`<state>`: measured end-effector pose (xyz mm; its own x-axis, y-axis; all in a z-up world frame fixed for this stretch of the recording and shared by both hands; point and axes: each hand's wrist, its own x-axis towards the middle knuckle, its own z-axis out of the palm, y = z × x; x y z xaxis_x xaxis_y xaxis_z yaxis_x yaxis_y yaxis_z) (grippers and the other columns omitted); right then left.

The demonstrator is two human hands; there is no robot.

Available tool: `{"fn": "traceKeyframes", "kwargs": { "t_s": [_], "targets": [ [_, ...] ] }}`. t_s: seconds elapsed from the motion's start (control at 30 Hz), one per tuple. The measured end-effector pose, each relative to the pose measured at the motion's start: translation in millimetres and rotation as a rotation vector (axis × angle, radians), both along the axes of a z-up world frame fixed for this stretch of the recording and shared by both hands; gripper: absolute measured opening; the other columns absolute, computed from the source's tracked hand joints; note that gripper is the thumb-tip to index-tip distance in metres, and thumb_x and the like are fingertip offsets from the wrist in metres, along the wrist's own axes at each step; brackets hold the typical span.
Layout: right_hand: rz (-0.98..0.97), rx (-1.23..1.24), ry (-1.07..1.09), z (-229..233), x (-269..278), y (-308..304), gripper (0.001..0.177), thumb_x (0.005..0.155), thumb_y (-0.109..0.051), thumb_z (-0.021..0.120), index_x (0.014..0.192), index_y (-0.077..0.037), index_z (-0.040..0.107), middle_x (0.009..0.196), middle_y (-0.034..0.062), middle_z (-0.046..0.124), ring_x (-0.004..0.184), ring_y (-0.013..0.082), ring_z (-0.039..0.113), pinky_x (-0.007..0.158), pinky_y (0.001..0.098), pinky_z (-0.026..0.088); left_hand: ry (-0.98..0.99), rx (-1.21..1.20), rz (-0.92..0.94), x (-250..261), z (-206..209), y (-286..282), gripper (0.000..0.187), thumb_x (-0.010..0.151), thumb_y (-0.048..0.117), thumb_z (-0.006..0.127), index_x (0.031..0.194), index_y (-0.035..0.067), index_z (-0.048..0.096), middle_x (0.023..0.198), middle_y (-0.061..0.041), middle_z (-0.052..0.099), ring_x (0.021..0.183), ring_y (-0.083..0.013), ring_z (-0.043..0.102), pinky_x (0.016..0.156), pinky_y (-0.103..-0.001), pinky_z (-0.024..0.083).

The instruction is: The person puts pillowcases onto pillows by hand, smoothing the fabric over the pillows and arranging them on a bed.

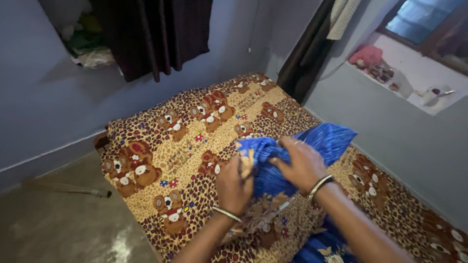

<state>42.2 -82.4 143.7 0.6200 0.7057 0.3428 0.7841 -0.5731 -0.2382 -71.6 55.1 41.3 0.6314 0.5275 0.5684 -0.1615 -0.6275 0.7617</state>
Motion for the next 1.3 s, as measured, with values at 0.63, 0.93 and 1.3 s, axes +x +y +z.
{"fn": "traceKeyframes", "kwargs": {
  "t_s": [0.63,0.93,1.3],
  "targets": [
    [-0.006,-0.37,0.038,36,-26,-26,0.094,0.057,-0.05,0.091,0.14,-0.021,0.057,0.138,0.0135,0.053,0.132,0.0355,0.045,0.11,0.0473,0.037,-0.064,-0.288,-0.204,-1,-22,32,0.058,0.074,0.004,0.072,0.131,0.003,0.062,0.119,-0.014,0.073,0.115,-0.0296,0.073,0.098,-0.037,0.057],
    [0.226,-0.465,-0.355,61,-12,-38,0.057,0.061,-0.015,0.084,0.114,-0.016,0.063,0.12,0.0068,0.064,0.121,0.0271,0.059,0.118,0.0484,0.033,-0.068,0.015,-0.33,-12,28,63,0.059,0.068,-0.012,0.064,0.126,0.0,0.065,0.116,-0.02,0.073,0.111,-0.0308,0.069,0.096,-0.038,0.052],
    [0.193,-0.102,-0.082,-7,-29,2,0.048,0.063,-0.021,0.079,0.106,-0.009,0.062,0.105,0.0141,0.067,0.105,0.0351,0.064,0.091,0.0456,0.049,-0.01,-0.242,-0.288,-37,8,122,0.075,0.057,0.01,0.097,0.122,0.004,0.058,0.113,-0.005,0.068,0.103,-0.0162,0.064,0.088,-0.033,0.053]
  ]
}}
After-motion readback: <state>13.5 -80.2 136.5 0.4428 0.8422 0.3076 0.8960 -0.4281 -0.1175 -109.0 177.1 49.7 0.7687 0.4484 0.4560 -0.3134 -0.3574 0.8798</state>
